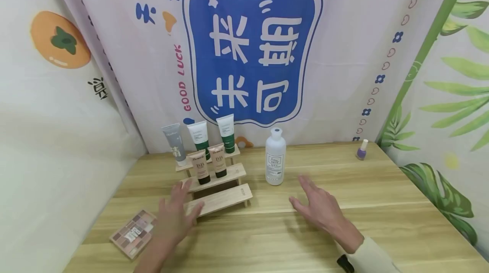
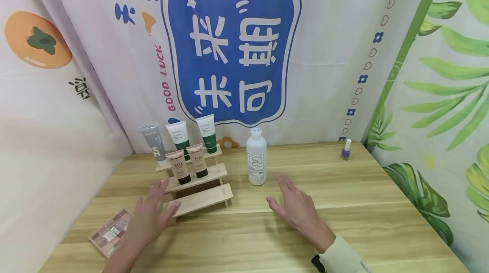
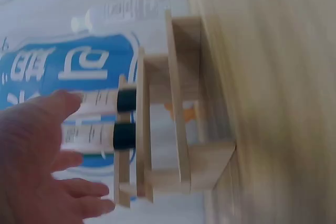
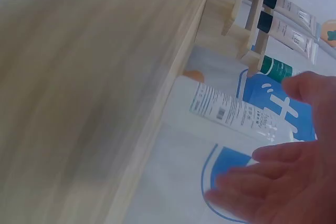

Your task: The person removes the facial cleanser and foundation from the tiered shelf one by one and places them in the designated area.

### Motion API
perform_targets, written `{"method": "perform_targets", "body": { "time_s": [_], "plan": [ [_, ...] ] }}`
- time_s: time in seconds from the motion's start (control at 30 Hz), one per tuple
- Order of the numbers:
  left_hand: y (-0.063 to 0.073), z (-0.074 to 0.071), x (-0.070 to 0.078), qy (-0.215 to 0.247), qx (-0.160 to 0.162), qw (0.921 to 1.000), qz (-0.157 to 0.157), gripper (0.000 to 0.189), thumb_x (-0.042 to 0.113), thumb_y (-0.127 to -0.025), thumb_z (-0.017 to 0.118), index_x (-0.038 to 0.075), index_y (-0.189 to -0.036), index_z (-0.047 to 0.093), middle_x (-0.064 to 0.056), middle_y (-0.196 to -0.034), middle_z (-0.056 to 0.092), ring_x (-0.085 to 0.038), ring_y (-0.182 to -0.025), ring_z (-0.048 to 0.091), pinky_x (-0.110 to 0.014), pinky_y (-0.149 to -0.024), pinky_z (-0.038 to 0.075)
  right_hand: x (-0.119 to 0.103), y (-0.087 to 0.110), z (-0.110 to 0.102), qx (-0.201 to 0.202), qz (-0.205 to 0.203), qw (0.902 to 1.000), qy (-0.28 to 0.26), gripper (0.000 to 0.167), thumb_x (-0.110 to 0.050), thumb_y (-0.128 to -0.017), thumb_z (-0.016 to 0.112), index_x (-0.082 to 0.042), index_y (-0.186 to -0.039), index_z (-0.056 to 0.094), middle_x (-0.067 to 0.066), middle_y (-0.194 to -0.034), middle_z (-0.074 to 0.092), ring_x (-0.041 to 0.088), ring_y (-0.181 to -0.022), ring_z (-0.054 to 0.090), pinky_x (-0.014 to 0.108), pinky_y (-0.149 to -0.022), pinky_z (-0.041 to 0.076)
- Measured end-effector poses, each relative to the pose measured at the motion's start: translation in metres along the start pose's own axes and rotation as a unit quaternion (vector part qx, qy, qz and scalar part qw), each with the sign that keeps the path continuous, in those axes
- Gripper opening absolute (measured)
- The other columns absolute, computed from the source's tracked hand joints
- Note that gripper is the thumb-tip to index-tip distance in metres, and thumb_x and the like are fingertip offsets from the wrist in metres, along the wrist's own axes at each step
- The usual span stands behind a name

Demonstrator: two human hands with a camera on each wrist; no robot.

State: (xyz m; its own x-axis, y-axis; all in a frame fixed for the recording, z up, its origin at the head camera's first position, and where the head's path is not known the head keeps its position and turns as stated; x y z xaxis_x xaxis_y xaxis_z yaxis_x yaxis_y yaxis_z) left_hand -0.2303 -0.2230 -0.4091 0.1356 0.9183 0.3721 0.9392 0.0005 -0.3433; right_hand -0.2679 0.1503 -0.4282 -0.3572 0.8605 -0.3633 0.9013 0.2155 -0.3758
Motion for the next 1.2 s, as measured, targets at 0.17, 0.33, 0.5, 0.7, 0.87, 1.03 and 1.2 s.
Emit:
{"method": "perform_targets", "body": {
  "time_s": [0.17, 0.33, 0.5, 0.7, 0.87, 1.03, 1.2],
  "plan": [
    [-0.009, -0.022, -0.022, 0.095, 0.12, 0.9881, 0.013, 0.051, 0.019, -0.092, 0.069, -0.001, -0.135, 0.052, -0.026, -0.104, 0.069, -0.04, -0.073, 0.067, -0.045, -0.058, 0.058, -0.007, -0.009, 0.006, 0.004, -0.011, 0.9933, -0.115, 0.042, -0.032, -0.091, 0.069, -0.005, -0.123, 0.063, 0.009, -0.098, 0.075, 0.016, -0.077, 0.072, 0.031, -0.068, 0.06],
    [-0.028, -0.019, -0.05, 0.205, 0.028, 0.9776, -0.037, 0.061, 0.026, -0.095, 0.066, 0.0, -0.143, 0.041, -0.025, -0.133, 0.054, -0.04, -0.116, 0.057, -0.049, -0.091, 0.053, -0.018, -0.019, 0.015, -0.02, -0.019, 0.984, -0.176, 0.034, -0.028, -0.092, 0.068, -0.006, -0.118, 0.066, 0.0, -0.086, 0.074, 0.003, -0.068, 0.066, 0.02, -0.061, 0.054],
    [-0.043, -0.002, -0.065, 0.278, -0.099, 0.952, -0.081, 0.081, 0.033, -0.093, 0.068, 0.0, -0.152, 0.024, -0.026, -0.147, 0.039, -0.042, -0.129, 0.045, -0.051, -0.101, 0.047, -0.034, -0.029, 0.025, -0.029, -0.05, 0.9825, -0.177, 0.029, -0.025, -0.092, 0.067, -0.007, -0.115, 0.067, -0.003, -0.083, 0.072, 0.003, -0.067, 0.065, 0.019, -0.059, 0.053],
    [-0.054, 0.01, -0.068, 0.288, -0.138, 0.9449, -0.072, 0.083, 0.024, -0.091, 0.072, -0.005, -0.151, 0.023, -0.029, -0.143, 0.042, -0.043, -0.128, 0.046, -0.049, -0.101, 0.048, -0.057, -0.043, 0.034, -0.03, -0.088, 0.9774, -0.19, 0.026, -0.02, -0.093, 0.064, -0.005, -0.114, 0.067, -0.001, -0.086, 0.072, 0.006, -0.071, 0.066, 0.019, -0.061, 0.053],
    [-0.058, 0.018, -0.071, 0.28, -0.142, 0.9479, -0.051, 0.076, 0.017, -0.09, 0.072, -0.009, -0.147, 0.029, -0.033, -0.14, 0.045, -0.045, -0.125, 0.05, -0.045, -0.098, 0.05, -0.074, -0.067, 0.043, -0.025, -0.123, 0.9567, -0.263, 0.021, -0.013, -0.096, 0.06, 0.0, -0.111, 0.067, 0.004, -0.092, 0.071, 0.013, -0.08, 0.067, 0.022, -0.07, 0.056],
    [-0.058, 0.022, -0.073, 0.295, -0.135, 0.9451, -0.035, 0.071, 0.012, -0.088, 0.073, -0.012, -0.143, 0.034, -0.034, -0.136, 0.048, -0.044, -0.121, 0.054, -0.039, -0.096, 0.052, -0.094, -0.091, 0.055, -0.046, -0.132, 0.9432, -0.301, 0.026, -0.013, -0.097, 0.061, 0.004, -0.116, 0.063, 0.009, -0.104, 0.069, 0.018, -0.093, 0.066, 0.022, -0.079, 0.056],
    [-0.059, 0.028, -0.074, 0.306, -0.133, 0.9412, -0.05, 0.066, 0.013, -0.088, 0.073, -0.008, -0.141, 0.039, -0.029, -0.132, 0.053, -0.039, -0.119, 0.056, -0.037, -0.095, 0.053, -0.107, -0.112, 0.064, -0.048, -0.12, 0.9417, -0.31, 0.032, -0.015, -0.097, 0.062, 0.003, -0.123, 0.058, 0.015, -0.113, 0.066, 0.023, -0.101, 0.066, 0.024, -0.085, 0.055]
  ]
}}
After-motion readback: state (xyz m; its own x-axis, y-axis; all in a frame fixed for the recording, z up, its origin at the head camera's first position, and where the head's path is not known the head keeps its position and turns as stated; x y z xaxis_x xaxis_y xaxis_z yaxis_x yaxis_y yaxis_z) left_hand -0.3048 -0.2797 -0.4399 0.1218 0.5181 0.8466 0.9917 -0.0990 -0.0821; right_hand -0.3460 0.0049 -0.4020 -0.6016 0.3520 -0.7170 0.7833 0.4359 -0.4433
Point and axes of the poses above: each hand's wrist, its own y-axis away from the middle knuckle, its own z-axis out of the palm, x = y × z, the point moved 5 cm from there along -y, towards the middle knuckle
